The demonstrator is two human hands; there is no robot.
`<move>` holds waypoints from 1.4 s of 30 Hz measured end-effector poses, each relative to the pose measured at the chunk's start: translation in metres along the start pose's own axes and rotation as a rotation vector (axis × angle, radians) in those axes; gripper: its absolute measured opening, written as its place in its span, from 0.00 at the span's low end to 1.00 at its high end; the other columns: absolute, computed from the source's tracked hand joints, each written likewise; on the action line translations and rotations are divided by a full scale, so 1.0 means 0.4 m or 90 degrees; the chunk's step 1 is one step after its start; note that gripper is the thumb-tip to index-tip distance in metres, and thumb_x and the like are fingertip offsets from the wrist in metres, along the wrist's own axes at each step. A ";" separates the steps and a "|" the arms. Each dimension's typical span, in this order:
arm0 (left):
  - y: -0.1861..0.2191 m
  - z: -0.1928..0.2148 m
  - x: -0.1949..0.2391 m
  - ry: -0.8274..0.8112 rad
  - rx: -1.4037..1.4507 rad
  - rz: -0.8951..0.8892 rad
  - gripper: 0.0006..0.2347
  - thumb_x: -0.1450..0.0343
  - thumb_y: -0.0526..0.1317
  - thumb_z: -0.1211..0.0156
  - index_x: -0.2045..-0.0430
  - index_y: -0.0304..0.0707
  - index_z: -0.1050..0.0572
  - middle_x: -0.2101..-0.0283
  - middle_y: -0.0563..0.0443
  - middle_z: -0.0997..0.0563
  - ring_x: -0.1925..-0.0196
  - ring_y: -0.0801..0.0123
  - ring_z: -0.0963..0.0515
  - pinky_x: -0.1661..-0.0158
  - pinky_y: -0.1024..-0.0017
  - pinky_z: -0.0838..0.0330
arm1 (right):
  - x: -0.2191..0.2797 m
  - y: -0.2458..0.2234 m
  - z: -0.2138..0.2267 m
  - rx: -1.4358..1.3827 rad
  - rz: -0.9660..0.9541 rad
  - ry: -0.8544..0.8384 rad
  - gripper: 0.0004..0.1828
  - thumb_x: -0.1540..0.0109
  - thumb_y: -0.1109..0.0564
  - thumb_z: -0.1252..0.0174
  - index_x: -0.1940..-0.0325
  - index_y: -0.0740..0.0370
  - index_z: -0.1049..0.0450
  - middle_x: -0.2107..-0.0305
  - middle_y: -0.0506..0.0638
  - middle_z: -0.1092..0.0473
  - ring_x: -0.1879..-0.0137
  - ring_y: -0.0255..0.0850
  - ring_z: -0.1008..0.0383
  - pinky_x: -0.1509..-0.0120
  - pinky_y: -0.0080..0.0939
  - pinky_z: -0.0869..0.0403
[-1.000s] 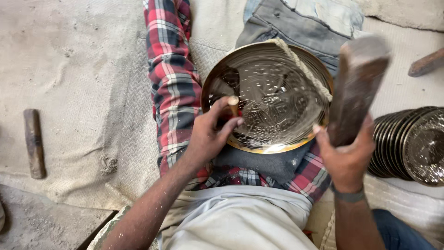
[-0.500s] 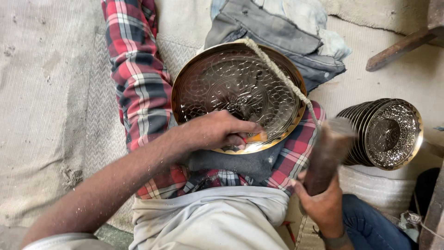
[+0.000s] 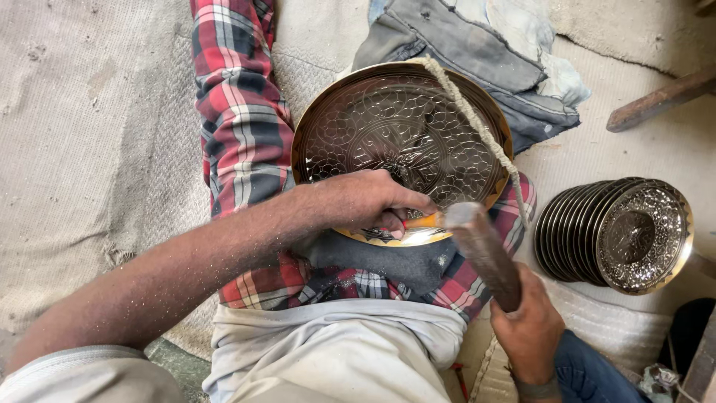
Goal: The person sits on the floor and uses a hammer and chisel to engrave a decorative pattern onto a brass plate. They repeatedly strike the chisel to create a textured design on the plate's surface.
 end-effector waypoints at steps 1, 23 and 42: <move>0.002 0.000 0.000 0.010 0.008 -0.025 0.23 0.33 0.38 0.32 0.42 0.54 0.27 0.68 0.46 0.14 0.70 0.65 0.15 0.66 0.61 0.24 | 0.001 0.004 -0.001 0.069 0.021 -0.008 0.36 0.49 0.67 0.33 0.36 0.67 0.32 0.56 0.56 0.25 0.51 0.41 0.22 0.45 0.42 0.25; -0.017 -0.002 -0.006 -0.002 -0.019 -0.106 0.24 0.34 0.34 0.32 0.42 0.52 0.27 0.72 0.50 0.15 0.75 0.73 0.19 0.70 0.69 0.25 | -0.013 -0.006 -0.008 0.080 0.039 -0.034 0.36 0.50 0.66 0.31 0.38 0.65 0.31 0.55 0.59 0.25 0.51 0.47 0.22 0.46 0.45 0.24; -0.019 0.010 -0.003 -0.044 -0.027 -0.033 0.21 0.30 0.34 0.37 0.41 0.57 0.26 0.72 0.47 0.17 0.73 0.70 0.20 0.69 0.67 0.25 | -0.025 -0.004 0.000 0.075 0.070 0.035 0.27 0.45 0.63 0.32 0.42 0.64 0.30 0.57 0.57 0.24 0.52 0.47 0.21 0.45 0.44 0.24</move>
Point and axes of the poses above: each hand's wrist, its own x-axis away from the middle knuckle, its own z-axis out of the back of the hand, y = z × x, the point moved 3 cm from there along -x, towards the middle knuckle
